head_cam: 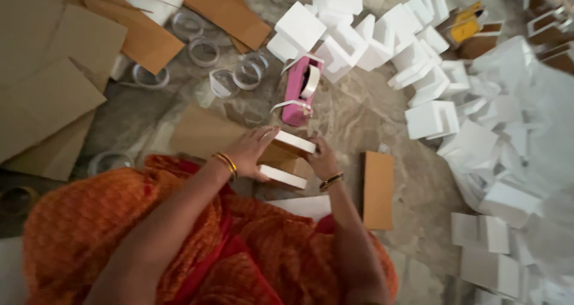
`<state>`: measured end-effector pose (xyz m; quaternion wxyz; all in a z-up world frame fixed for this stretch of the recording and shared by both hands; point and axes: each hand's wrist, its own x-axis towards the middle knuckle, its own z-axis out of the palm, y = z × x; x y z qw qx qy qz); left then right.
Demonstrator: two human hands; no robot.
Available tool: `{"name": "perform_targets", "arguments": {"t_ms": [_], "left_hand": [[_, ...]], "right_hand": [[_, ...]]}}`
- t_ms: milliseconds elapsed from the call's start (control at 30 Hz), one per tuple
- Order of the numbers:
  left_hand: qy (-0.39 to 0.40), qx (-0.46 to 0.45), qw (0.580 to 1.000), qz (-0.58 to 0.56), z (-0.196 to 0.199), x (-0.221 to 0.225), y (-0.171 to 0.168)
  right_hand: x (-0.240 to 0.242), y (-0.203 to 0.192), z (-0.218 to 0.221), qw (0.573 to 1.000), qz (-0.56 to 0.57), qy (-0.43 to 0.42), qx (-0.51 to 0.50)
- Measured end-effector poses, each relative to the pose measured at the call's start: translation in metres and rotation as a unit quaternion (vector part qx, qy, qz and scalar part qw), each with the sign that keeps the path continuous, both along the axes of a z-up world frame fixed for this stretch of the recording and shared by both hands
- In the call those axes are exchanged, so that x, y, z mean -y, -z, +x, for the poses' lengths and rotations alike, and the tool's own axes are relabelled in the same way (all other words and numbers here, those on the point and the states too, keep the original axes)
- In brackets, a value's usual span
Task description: The person assembles cardboard packaging components and inserts foam padding into the structures by hand, occasionally using a tape dispenser.
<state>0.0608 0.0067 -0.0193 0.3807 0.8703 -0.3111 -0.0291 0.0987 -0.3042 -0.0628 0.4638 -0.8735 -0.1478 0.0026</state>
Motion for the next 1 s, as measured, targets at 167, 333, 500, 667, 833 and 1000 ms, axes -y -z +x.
{"name": "perform_targets", "arguments": {"t_ms": [167,333,500,667,833,1000], "left_hand": [[-0.049,-0.06,0.997,-0.019,0.019,0.013,-0.002],[-0.092,0.008,0.995,0.041,0.064,0.037,0.037],[-0.045,0.019,0.996,0.078,0.079,0.035,0.037],[-0.059,-0.029,0.998,-0.016,0.09,0.05,0.014],[-0.284,-0.074,0.953,-0.073,0.146,0.083,0.033],[-0.313,-0.166,0.935,0.016,0.189,0.099,0.077]], "right_hand": [[-0.01,-0.019,0.007,0.994,-0.046,0.01,-0.097],[-0.015,-0.03,0.008,0.994,-0.088,0.01,-0.064],[-0.038,-0.032,0.019,0.987,0.051,-0.11,-0.106],[-0.022,-0.02,0.035,0.992,-0.091,-0.082,0.002],[-0.013,-0.015,0.03,0.99,-0.097,-0.097,0.032],[-0.014,-0.013,0.029,0.995,-0.07,-0.061,-0.021]]}}
